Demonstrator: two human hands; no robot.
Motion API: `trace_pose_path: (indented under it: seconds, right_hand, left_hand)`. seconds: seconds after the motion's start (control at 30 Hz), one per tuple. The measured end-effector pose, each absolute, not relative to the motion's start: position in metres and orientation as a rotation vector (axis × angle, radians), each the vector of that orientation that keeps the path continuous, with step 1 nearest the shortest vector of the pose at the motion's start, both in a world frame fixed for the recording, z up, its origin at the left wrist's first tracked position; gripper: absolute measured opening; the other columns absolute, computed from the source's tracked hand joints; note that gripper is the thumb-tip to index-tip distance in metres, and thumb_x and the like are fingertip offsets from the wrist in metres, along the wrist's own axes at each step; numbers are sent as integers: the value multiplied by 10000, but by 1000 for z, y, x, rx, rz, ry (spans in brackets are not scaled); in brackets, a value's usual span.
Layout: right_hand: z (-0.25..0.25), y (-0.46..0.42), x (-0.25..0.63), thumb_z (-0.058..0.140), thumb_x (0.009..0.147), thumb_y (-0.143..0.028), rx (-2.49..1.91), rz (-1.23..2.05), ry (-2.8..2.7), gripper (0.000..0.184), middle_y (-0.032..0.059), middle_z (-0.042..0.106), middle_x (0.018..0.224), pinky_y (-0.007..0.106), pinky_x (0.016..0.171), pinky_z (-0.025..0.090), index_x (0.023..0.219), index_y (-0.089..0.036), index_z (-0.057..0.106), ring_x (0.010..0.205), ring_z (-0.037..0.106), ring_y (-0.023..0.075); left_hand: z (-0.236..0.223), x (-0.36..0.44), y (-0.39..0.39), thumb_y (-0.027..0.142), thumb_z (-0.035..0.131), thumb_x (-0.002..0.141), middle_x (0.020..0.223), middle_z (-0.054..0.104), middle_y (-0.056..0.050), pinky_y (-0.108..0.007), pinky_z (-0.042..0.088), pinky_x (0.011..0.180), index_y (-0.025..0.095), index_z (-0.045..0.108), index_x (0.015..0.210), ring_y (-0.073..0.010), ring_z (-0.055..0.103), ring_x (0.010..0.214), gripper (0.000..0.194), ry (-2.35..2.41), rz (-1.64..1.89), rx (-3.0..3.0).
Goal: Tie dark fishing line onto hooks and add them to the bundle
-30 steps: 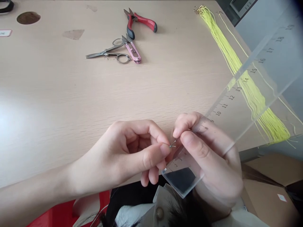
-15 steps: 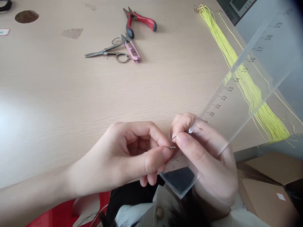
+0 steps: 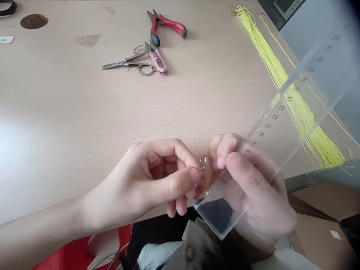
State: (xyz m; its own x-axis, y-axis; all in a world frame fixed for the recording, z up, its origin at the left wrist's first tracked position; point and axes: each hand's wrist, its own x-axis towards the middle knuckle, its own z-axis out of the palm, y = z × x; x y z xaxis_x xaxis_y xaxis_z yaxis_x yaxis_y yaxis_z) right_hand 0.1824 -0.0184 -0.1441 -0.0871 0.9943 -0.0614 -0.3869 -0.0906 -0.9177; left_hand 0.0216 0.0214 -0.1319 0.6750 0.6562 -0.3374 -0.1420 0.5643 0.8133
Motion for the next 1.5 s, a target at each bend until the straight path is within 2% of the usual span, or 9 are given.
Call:
trace_pose_path:
  seconds: [0.13,0.23,0.33,0.5,0.6,0.77,0.97,1.13,1.5]
  right_hand:
    - [-137,-17,189,610,834,-313,-989,1373,-915,234,-15,490,718,311,499,521,659,-188,517,589,567,134]
    - [-134,-18,189,724,734,-313,-950,1326,-838,275,-35,477,696,269,385,507,650,-200,488,515,542,108]
    - [-136,-20,184,708,748,-279,-895,1207,-833,239,-48,474,703,265,299,502,662,-211,495,432,532,91]
    - [-143,-20,179,639,805,-214,-849,1058,-952,146,-33,499,754,285,307,527,706,-221,532,461,606,123]
    - [-143,-18,180,611,830,-227,-832,1037,-992,117,-24,520,749,306,348,535,728,-224,552,482,615,137]
    - [-138,-16,182,592,855,-288,-908,1135,-945,123,-18,568,602,357,488,555,757,-218,570,551,607,159]
    - [-141,-17,189,670,803,-283,-918,1242,-982,91,-27,597,647,414,665,568,837,-236,600,661,626,167]
    - [-145,-14,190,658,811,-299,-909,1209,-1058,80,-20,592,654,416,687,570,860,-240,633,629,611,161]
    - [-143,-16,190,671,802,-276,-917,1218,-1021,72,-30,594,636,397,721,549,839,-226,635,594,580,135]
  left_hand:
    - [-132,22,23,166,598,839,594,605,54,-99,493,464,162,580,749,-35,568,469,91,687,533,804]
    - [-132,21,23,166,598,838,615,608,56,-100,499,462,162,584,756,-41,590,482,84,689,532,800]
    - [-132,20,23,168,600,836,605,590,70,-77,483,463,152,579,748,-26,585,483,92,689,528,804]
    - [-133,20,22,229,622,827,602,594,70,-81,479,481,147,570,756,-21,568,489,120,666,533,821]
    - [-134,21,21,229,605,839,599,588,68,-90,484,488,150,573,770,-24,564,488,109,658,528,850]
    - [-133,20,22,261,596,838,595,589,54,-90,479,454,149,571,768,-38,567,482,134,669,503,862]
    - [-131,19,22,255,638,808,598,608,52,-96,488,453,169,592,749,-45,579,476,114,678,488,874]
    - [-130,20,24,228,658,787,597,609,57,-96,483,441,185,608,740,-50,585,476,82,694,489,869]
    - [-137,19,21,196,570,841,619,607,64,-87,480,438,155,584,774,-31,587,487,80,609,549,907]
